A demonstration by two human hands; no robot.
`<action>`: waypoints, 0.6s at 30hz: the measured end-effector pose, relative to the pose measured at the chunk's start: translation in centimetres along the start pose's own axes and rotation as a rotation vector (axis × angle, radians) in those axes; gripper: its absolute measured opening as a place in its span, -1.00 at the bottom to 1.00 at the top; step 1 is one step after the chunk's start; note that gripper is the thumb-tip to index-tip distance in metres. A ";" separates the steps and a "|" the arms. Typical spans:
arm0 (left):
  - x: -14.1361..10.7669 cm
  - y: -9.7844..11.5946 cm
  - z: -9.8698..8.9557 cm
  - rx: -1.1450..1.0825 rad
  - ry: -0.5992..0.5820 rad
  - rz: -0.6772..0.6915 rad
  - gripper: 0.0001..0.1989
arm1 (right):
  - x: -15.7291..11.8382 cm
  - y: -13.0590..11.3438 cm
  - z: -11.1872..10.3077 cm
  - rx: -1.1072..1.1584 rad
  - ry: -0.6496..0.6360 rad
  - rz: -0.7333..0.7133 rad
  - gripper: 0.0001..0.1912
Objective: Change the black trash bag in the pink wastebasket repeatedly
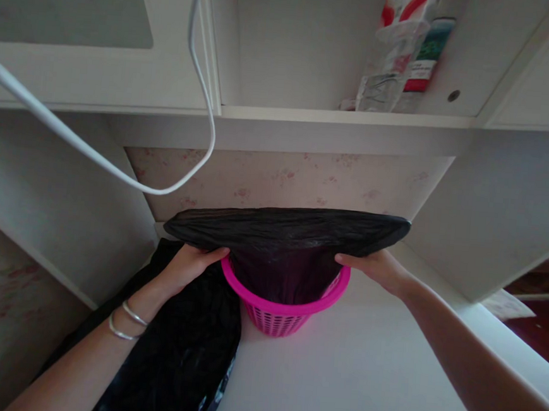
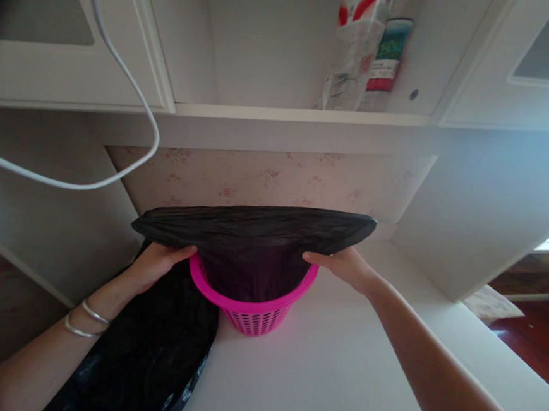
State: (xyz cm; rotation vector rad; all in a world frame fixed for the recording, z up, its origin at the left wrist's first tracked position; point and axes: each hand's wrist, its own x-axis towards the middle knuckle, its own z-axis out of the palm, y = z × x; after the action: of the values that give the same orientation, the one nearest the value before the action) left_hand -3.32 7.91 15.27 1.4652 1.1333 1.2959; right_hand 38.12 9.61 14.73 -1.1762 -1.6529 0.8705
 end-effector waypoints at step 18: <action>-0.1 1.9 1.0 -0.055 0.047 0.108 -0.49 | 0.8 -2.1 1.3 -0.221 0.090 -0.195 -0.52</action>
State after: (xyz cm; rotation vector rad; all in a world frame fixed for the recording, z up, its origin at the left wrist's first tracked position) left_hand -2.14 7.38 16.99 1.4793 1.0519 1.4313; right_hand 36.13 9.67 16.36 -1.1597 -1.7886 0.5153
